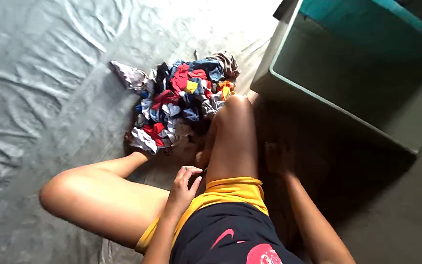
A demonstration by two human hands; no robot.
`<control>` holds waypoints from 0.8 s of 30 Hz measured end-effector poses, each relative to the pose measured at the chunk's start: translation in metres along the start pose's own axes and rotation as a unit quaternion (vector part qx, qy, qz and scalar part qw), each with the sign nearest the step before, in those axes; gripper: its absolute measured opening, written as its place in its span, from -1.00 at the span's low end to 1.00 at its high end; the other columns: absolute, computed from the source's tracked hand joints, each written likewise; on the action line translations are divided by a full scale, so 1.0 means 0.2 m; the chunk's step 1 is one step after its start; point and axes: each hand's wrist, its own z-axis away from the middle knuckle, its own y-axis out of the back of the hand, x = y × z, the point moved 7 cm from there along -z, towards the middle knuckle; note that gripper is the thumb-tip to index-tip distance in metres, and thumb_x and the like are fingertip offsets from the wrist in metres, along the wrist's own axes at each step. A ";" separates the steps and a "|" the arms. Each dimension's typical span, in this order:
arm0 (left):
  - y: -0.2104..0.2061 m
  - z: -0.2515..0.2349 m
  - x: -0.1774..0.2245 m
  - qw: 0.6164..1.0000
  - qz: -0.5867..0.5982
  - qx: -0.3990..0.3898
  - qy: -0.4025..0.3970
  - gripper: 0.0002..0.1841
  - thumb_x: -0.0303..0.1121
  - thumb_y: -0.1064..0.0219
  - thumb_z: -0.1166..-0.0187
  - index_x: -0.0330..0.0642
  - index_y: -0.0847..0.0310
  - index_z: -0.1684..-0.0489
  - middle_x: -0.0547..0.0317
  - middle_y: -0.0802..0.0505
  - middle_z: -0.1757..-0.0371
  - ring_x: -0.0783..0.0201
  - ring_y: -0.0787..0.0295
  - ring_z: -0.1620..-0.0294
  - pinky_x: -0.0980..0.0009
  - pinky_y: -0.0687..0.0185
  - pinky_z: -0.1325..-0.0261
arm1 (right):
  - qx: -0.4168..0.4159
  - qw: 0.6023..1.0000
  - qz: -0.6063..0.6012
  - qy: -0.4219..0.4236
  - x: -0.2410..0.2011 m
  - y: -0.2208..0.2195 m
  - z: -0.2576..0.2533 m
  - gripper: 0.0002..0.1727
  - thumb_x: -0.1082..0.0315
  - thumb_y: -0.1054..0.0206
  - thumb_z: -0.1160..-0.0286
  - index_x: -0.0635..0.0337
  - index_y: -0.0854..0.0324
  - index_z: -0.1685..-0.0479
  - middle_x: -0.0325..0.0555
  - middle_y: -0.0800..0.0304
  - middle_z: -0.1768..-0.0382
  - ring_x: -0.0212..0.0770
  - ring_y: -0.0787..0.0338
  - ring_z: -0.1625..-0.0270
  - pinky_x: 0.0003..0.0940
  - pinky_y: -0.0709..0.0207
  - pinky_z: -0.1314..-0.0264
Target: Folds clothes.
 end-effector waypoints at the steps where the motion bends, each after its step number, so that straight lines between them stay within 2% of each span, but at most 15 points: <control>1: 0.01 0.01 -0.01 1.000 -0.004 0.000 0.001 -0.76 -0.38 -0.35 -0.56 -0.22 -0.80 -0.08 -0.01 -0.83 -0.16 0.16 -0.75 -0.26 0.24 -0.64 -0.37 | -0.002 1.000 0.006 0.007 -0.02 -0.03 0.01 -0.19 -0.19 -0.12 -0.70 0.25 -0.32 -0.74 0.48 -0.30 -0.66 0.48 -0.32 -0.69 0.36 -0.16 -0.72; 3: 0.05 0.04 -0.02 1.000 -0.004 0.014 0.015 -0.76 -0.38 -0.35 -0.56 -0.21 -0.80 -0.10 0.00 -0.83 -0.19 0.15 -0.74 -0.29 0.22 -0.62 -0.42 | -0.041 0.999 -0.003 0.035 -0.10 -0.08 0.10 -0.29 -0.06 -0.14 -0.74 0.29 -0.39 -0.67 0.47 -0.36 -0.62 0.43 -0.37 -0.67 0.32 -0.20 -0.72; 5: 0.10 0.07 -0.06 0.998 -0.010 0.037 0.046 -0.73 -0.36 -0.37 -0.55 -0.20 -0.78 -0.15 -0.02 -0.81 -0.25 0.13 -0.72 -0.33 0.20 -0.60 -0.45 | -0.090 0.995 -0.028 0.038 -0.17 -0.10 0.20 -0.38 0.12 -0.14 -0.79 0.34 -0.34 -0.70 0.47 -0.32 -0.65 0.40 -0.35 -0.69 0.28 -0.21 -0.73; 7: 0.17 0.05 -0.14 0.993 -0.024 0.054 0.099 -0.62 -0.34 -0.41 -0.54 -0.22 -0.69 -0.32 -0.11 -0.72 -0.41 0.02 -0.65 -0.44 0.11 -0.54 -0.52 | -0.076 0.996 -0.042 0.018 -0.21 -0.04 0.19 -0.32 0.18 -0.18 -0.77 0.35 -0.19 -0.77 0.45 -0.37 -0.63 0.42 -0.43 -0.64 0.36 -0.29 -0.65; 8: 0.22 0.03 -0.19 0.989 -0.028 0.067 0.129 -0.54 -0.32 -0.44 -0.53 -0.23 -0.62 -0.41 -0.16 -0.65 -0.49 -0.05 -0.60 -0.48 0.06 -0.51 -0.54 | -0.038 0.998 -0.044 0.024 -0.27 0.03 0.14 -0.30 0.18 -0.23 -0.74 0.36 -0.18 -0.77 0.49 -0.40 -0.60 0.49 -0.46 -0.60 0.42 -0.31 -0.60; 10: 0.31 -0.05 -0.34 0.977 -0.019 0.103 0.188 -0.34 -0.24 -0.50 -0.48 -0.28 -0.44 -0.58 -0.28 -0.51 -0.61 -0.19 -0.50 -0.56 -0.05 -0.45 -0.56 | 0.064 0.991 -0.063 0.099 -0.48 0.19 0.03 -0.28 0.24 -0.37 -0.60 0.39 -0.28 -0.70 0.58 -0.35 -0.58 0.64 -0.35 -0.61 0.50 -0.22 -0.61; 12: 0.43 -0.18 -0.53 0.956 0.016 0.159 0.246 -0.14 -0.17 -0.57 -0.41 -0.37 -0.24 -0.70 -0.44 -0.38 -0.67 -0.31 -0.36 -0.64 -0.13 -0.36 -0.60 | 0.126 0.967 -0.087 0.202 -0.79 0.29 -0.09 -0.29 0.24 -0.40 -0.47 0.41 -0.40 -0.60 0.56 -0.37 -0.56 0.58 -0.36 -0.60 0.39 -0.27 -0.61; 13: 0.48 -0.26 -0.64 0.942 0.041 0.190 0.273 -0.03 -0.14 -0.62 -0.35 -0.41 -0.15 -0.74 -0.53 -0.31 -0.69 -0.37 -0.28 -0.68 -0.17 -0.30 -0.63 | 0.121 0.958 -0.104 0.238 -0.95 0.29 -0.16 -0.30 0.24 -0.39 -0.45 0.43 -0.41 -0.58 0.54 -0.36 -0.57 0.51 -0.36 -0.62 0.31 -0.28 -0.63; 15: 0.55 -0.44 -0.85 0.900 0.114 0.256 0.333 0.14 -0.13 -0.69 -0.24 -0.37 0.03 -0.82 -0.63 -0.14 -0.73 -0.45 -0.09 -0.75 -0.22 -0.16 -0.69 | 0.056 0.953 -0.141 0.262 -1.24 0.20 -0.34 -0.26 0.21 -0.40 -0.47 0.45 -0.36 -0.61 0.49 -0.31 -0.62 0.32 -0.37 -0.67 0.10 -0.36 -0.66; 17: 0.57 -0.60 -1.09 0.840 0.185 0.312 0.404 0.27 -0.10 -0.73 -0.21 -0.25 0.23 -0.90 -0.64 0.06 -0.78 -0.50 0.09 -0.79 -0.27 -0.10 -0.70 | -0.032 0.962 -0.187 0.198 -1.45 -0.01 -0.60 -0.14 0.12 -0.43 -0.50 0.40 -0.22 -0.73 0.47 -0.22 -0.68 0.26 -0.40 -0.66 0.03 -0.45 -0.56; 19: 0.49 -0.69 -1.38 0.780 0.223 0.344 0.473 0.38 0.00 -0.74 -0.17 -0.15 0.38 -0.93 -0.57 0.18 -0.82 -0.48 0.18 -0.81 -0.30 -0.09 -0.69 | -0.108 0.962 -0.241 0.063 -1.54 -0.30 -0.91 0.00 0.02 -0.47 -0.48 0.25 -0.01 -0.84 0.50 -0.11 -0.71 0.32 -0.32 -0.68 0.14 -0.40 -0.58; 20: 0.43 -0.72 -1.52 0.762 0.231 0.344 0.497 0.41 0.04 -0.73 -0.18 -0.15 0.47 -0.93 -0.54 0.19 -0.84 -0.45 0.19 -0.83 -0.29 -0.07 -0.71 | -0.118 0.962 -0.247 -0.003 -1.52 -0.44 -1.07 0.04 -0.05 -0.49 -0.46 0.16 0.03 -0.86 0.52 -0.10 -0.70 0.36 -0.32 -0.67 0.21 -0.40 -0.55; 22: 0.30 -0.76 -1.75 0.749 0.239 0.319 0.530 0.42 0.08 -0.70 -0.21 -0.27 0.51 -0.90 -0.49 0.10 -0.85 -0.34 0.13 -0.85 -0.23 -0.01 -0.77 | -0.107 0.960 -0.241 -0.095 -1.45 -0.66 -1.32 0.11 -0.14 -0.49 -0.44 0.09 0.09 -0.89 0.52 -0.05 -0.74 0.40 -0.23 -0.73 0.29 -0.27 -0.63; 24: 0.23 -0.81 -1.86 0.754 0.252 0.282 0.537 0.41 0.06 -0.68 -0.26 -0.31 0.55 -0.89 -0.45 0.11 -0.86 -0.28 0.14 -0.87 -0.18 0.03 -0.79 | -0.106 0.953 -0.245 -0.142 -1.39 -0.80 -1.48 0.14 -0.15 -0.46 -0.49 0.13 0.20 -0.92 0.48 -0.07 -0.75 0.33 -0.23 -0.74 0.20 -0.22 -0.70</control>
